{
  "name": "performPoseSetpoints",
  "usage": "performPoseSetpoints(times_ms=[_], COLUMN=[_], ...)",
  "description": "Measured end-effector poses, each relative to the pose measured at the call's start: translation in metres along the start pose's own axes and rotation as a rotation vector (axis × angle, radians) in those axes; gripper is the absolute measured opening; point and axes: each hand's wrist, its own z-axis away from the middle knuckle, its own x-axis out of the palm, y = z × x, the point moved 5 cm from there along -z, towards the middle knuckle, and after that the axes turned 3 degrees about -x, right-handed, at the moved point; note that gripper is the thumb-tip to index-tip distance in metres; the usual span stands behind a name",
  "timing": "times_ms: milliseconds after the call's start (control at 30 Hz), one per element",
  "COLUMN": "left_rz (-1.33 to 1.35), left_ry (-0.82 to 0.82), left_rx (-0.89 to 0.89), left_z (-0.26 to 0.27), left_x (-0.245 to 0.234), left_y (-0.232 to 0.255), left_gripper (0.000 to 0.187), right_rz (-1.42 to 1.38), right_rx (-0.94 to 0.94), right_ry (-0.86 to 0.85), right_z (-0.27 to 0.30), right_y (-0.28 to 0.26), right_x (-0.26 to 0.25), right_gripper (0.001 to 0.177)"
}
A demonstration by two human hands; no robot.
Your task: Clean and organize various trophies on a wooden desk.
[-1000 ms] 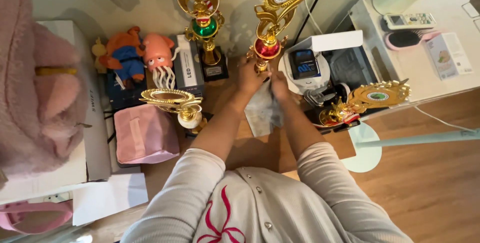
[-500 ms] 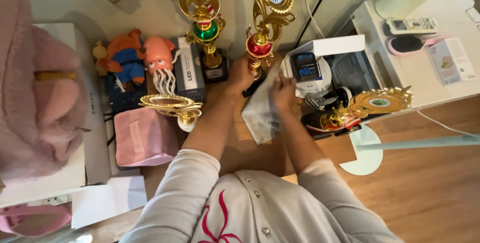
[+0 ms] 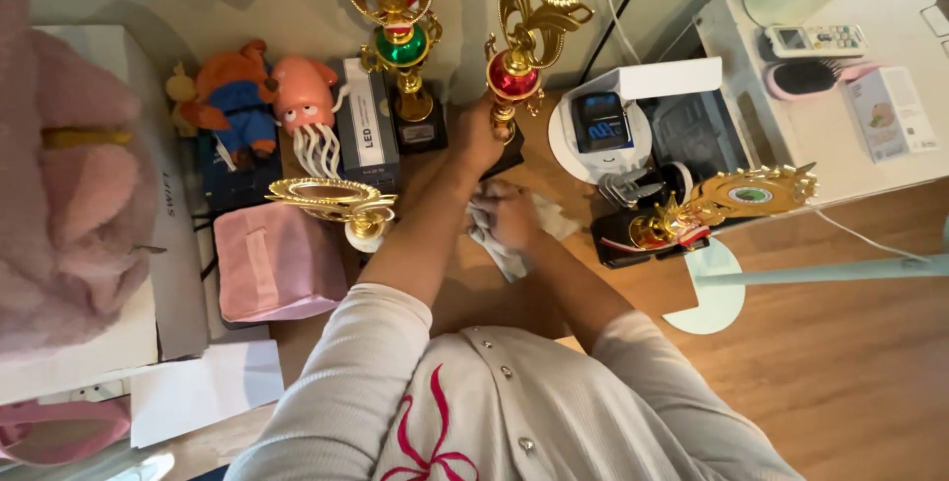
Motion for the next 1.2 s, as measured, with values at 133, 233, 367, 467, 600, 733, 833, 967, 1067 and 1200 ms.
performPoseSetpoints(times_ms=[133,233,367,467,600,733,833,967,1067,1200], left_rz=[-0.028,-0.161,-0.145,-0.16,-0.047,-0.108,0.068,-0.067,-0.078,-0.092], left_ry=[0.123,0.287,0.146,0.067,-0.075,0.11,0.134,0.158,0.152,0.105], left_rx=[0.238,0.248,0.039,0.023,-0.011,0.102,0.096,0.205,0.172,0.002], left_z=[0.007,0.018,0.008,0.001,-0.005,-0.004,-0.007,0.0,0.0,0.006], left_x=[-0.001,-0.031,-0.009,0.0,-0.003,-0.002,0.002,-0.005,-0.003,-0.019], left_y=[0.004,0.053,0.021,0.007,-0.005,-0.027,-0.031,-0.02,-0.021,0.02], left_gripper=[0.047,0.061,0.042,0.032,0.025,0.028,0.036,0.037,0.035,0.049], right_rz=[-0.221,-0.211,-0.084,-0.171,-0.155,-0.067,0.266,0.305,0.049,-0.248], right_rx=[0.003,0.918,0.537,0.422,0.32,0.374,0.334,0.15,0.019,0.033], right_ry=[0.153,0.271,0.479,0.35,0.035,0.038,-0.08,-0.313,-0.484,-0.502], right_z=[0.011,0.028,-0.022,-0.052,-0.059,-0.034,-0.017,0.014,0.024,0.023], right_y=[0.027,0.12,0.143,0.157,0.152,0.09,0.064,0.014,0.011,0.013], right_x=[-0.039,-0.034,-0.048,-0.023,0.021,0.01,0.023,0.016,0.011,-0.018], right_gripper=[0.034,0.026,0.028,0.03,0.022,0.039,0.045,0.043,0.042,0.034])
